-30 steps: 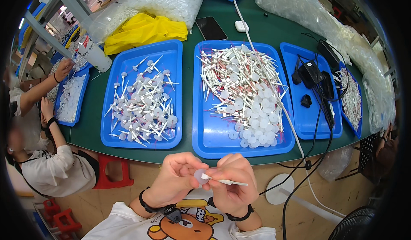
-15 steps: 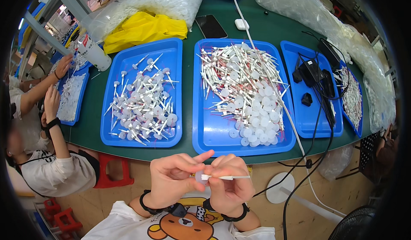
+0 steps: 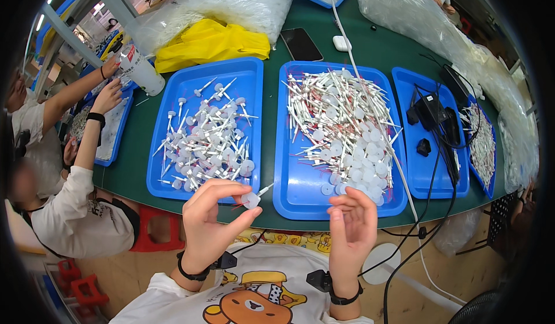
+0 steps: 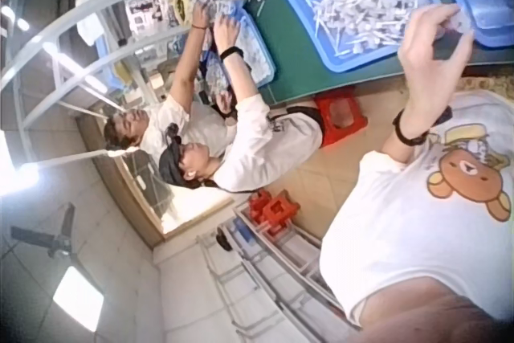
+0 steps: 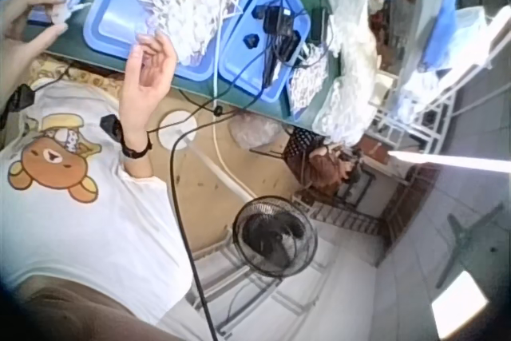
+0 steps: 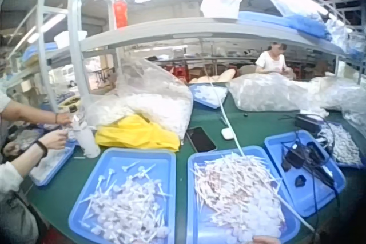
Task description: The person assembles small white plastic components by inserting a stick into a cap and placing the finished units into a blue tray. The task is performed repeatedly at a workbench with other workers nearby.
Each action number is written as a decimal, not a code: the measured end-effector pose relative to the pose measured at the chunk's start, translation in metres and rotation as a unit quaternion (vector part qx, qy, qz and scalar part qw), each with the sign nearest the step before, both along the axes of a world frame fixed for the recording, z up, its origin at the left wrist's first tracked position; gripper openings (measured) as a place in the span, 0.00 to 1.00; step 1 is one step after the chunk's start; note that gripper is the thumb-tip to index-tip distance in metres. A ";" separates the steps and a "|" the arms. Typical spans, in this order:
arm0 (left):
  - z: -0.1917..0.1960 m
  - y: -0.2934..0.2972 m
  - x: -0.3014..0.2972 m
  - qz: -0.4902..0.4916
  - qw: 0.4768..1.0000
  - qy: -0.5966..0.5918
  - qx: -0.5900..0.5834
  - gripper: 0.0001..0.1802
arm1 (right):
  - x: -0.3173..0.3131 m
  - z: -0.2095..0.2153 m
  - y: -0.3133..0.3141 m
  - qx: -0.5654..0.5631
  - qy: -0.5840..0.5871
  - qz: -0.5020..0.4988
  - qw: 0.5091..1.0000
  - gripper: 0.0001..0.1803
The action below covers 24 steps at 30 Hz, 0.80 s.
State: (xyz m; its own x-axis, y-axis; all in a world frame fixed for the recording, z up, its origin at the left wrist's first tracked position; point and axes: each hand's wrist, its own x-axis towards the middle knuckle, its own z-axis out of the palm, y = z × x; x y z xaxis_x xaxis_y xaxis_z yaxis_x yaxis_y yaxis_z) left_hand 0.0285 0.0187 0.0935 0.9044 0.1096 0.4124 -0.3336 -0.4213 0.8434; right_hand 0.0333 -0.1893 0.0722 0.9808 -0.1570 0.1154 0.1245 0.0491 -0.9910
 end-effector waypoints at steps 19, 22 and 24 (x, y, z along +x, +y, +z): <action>0.005 0.047 0.021 0.311 0.926 -0.013 0.214 0.32 | 0.012 0.008 -0.015 -0.213 -0.024 0.021 0.977 0.07; 0.011 0.023 0.017 0.325 0.902 -0.038 0.281 0.37 | 0.022 0.015 -0.026 -0.236 -0.034 -0.009 0.971 0.06; 0.007 -0.001 0.012 0.176 0.954 -0.025 0.240 0.29 | 0.027 0.026 -0.029 -0.209 -0.038 -0.025 0.977 0.05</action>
State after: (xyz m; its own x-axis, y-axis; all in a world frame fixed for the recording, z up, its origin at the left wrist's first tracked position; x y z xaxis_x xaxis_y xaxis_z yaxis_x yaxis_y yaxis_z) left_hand 0.0410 0.0176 0.1008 0.8249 0.1898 0.5325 -0.1351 -0.8485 0.5117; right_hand 0.0605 -0.2185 0.0980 0.9592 -0.1272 0.2524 0.1912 -0.3658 -0.9108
